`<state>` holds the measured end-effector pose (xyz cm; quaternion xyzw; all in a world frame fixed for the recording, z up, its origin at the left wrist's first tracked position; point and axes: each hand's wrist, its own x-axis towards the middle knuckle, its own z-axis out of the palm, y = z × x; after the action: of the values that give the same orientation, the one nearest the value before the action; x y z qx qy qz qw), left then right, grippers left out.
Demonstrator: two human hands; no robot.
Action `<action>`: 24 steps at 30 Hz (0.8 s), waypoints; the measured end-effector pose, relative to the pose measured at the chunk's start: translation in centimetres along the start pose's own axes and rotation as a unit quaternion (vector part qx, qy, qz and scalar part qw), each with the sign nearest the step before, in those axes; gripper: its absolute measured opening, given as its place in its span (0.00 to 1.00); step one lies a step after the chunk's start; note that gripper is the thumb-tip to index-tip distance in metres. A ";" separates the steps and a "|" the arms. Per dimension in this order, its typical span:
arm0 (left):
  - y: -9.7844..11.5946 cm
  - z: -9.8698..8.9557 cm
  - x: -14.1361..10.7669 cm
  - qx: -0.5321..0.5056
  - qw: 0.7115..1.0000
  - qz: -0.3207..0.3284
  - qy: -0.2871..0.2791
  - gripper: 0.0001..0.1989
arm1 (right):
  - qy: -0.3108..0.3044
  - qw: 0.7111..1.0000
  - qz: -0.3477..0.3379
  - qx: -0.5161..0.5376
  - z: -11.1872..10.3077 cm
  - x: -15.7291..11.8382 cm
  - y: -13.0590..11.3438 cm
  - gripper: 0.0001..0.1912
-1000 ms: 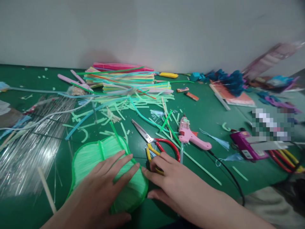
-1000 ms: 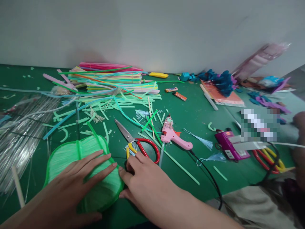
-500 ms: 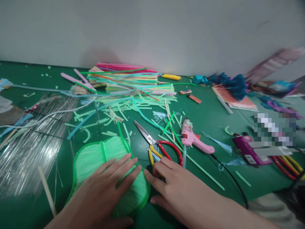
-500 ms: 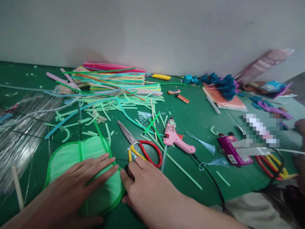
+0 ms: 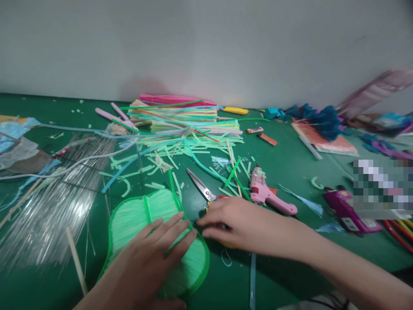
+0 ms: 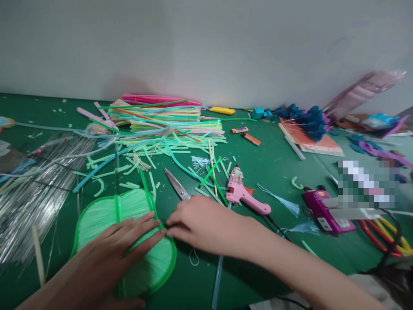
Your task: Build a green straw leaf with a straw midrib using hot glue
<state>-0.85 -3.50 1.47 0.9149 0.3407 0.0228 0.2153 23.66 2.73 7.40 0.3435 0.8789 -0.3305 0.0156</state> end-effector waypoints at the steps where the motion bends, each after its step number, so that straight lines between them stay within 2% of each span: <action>1: 0.0 -0.1 0.0 -0.001 1.000 0.003 0.000 0.56 | 0.030 0.999 0.009 0.023 -0.3 1.1 0.3 0.09; 3: 0.0 -0.3 0.1 -0.002 1.000 0.006 -0.001 0.55 | 0.097 0.992 0.048 0.067 -0.3 3.5 0.8 0.09; 5: -0.1 -0.3 0.1 -0.002 1.000 0.008 0.003 0.53 | 0.131 0.984 0.075 0.095 0.0 5.7 1.0 0.11; 7: -0.2 -0.2 0.1 0.001 1.000 0.009 0.008 0.53 | 0.139 0.985 0.058 0.080 0.5 7.4 0.9 0.13; 9: -0.2 0.0 0.1 0.004 1.000 0.010 0.008 0.54 | 0.139 0.989 0.032 0.045 0.7 8.3 0.9 0.10; 12: -0.2 0.0 0.1 0.011 1.000 0.005 -0.013 0.55 | 0.141 0.990 0.028 0.005 0.7 8.5 1.0 0.05; 15: -0.1 -0.1 0.1 0.004 1.000 -0.001 -0.027 0.54 | 0.147 0.988 0.040 -0.024 0.5 8.2 1.2 0.06; 24: 0.1 -0.7 0.5 -0.004 1.000 0.014 -0.004 0.53 | 0.144 0.984 0.028 -0.103 1.1 8.3 1.3 0.04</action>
<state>-0.54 -2.98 2.11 0.9188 0.3267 0.0237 0.2202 17.94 7.72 3.71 0.4087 0.8914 -0.1843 -0.0666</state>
